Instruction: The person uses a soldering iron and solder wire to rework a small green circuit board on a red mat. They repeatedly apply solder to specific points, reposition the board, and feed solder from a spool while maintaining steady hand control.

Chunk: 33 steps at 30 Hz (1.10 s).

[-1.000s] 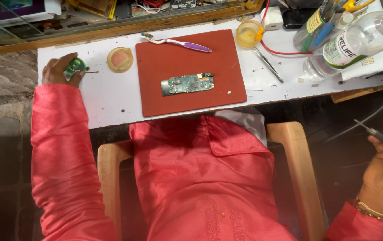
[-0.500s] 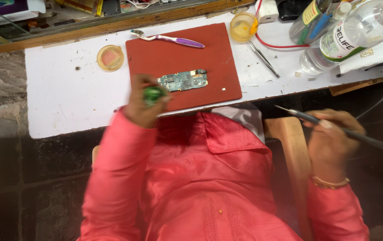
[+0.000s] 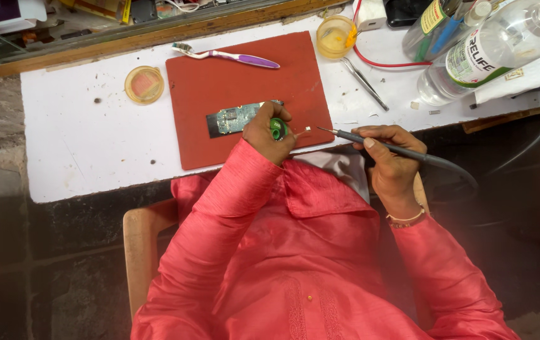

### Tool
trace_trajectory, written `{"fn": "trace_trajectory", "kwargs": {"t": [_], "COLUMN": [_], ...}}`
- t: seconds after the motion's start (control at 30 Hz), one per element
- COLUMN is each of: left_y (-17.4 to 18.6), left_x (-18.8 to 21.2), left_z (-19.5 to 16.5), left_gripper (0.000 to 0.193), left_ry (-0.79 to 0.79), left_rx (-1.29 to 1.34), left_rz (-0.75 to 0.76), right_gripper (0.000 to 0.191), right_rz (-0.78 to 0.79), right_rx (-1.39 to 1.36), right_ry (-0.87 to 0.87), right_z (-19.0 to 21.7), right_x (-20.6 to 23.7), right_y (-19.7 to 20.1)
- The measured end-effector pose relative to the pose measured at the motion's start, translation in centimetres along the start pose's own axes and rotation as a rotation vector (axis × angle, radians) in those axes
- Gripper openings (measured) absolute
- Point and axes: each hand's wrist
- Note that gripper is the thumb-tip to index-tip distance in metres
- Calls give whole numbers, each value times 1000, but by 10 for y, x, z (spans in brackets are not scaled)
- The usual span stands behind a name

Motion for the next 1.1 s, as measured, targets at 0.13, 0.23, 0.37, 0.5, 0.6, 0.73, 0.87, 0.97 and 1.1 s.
{"fn": "trace_trajectory", "kwargs": {"t": [0.13, 0.23, 0.37, 0.5, 0.6, 0.73, 0.87, 0.97, 1.1], "left_y": [-1, -2, -2, -2, -2, -3, -3, -3, -5], "left_x": [-2, -4, -7, -9, -9, -12, -12, -11, -10], "left_z": [1, 0, -5, -12, -13, -11, -9, -11, -15], "left_gripper": [28, 31, 35, 39, 40, 42, 41, 42, 38], "left_ry": [30, -19, 123, 225, 220, 239, 215, 224, 214], "left_rx": [-13, -57, -60, -126, -137, -154, -148, -149, -185], "left_rz": [-4, -31, 19, 58, 50, 52, 49, 48, 41], "right_gripper": [8, 9, 10, 10, 11, 11, 10, 10, 9], "right_rz": [-6, 23, 55, 57, 42, 65, 63, 58, 54], "right_rx": [85, 136, 180, 196, 171, 201, 255, 310, 326], "right_ry": [11, 49, 53, 66, 69, 58, 54, 60, 57], "right_z": [-6, -5, -3, -3, -3, -3, -3, -3, -3], "right_x": [0, 0, 2, 2, 1, 2, 1, 1, 0], "right_y": [-3, -6, -9, -10, -10, -11, -12, -13, -14]}}
Point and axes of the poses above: each hand's wrist, its own x-axis away from the middle knuckle, its own y-axis out of the back of the hand, z = x × y, and after that the axes turned 8 degrees about z, right-handed
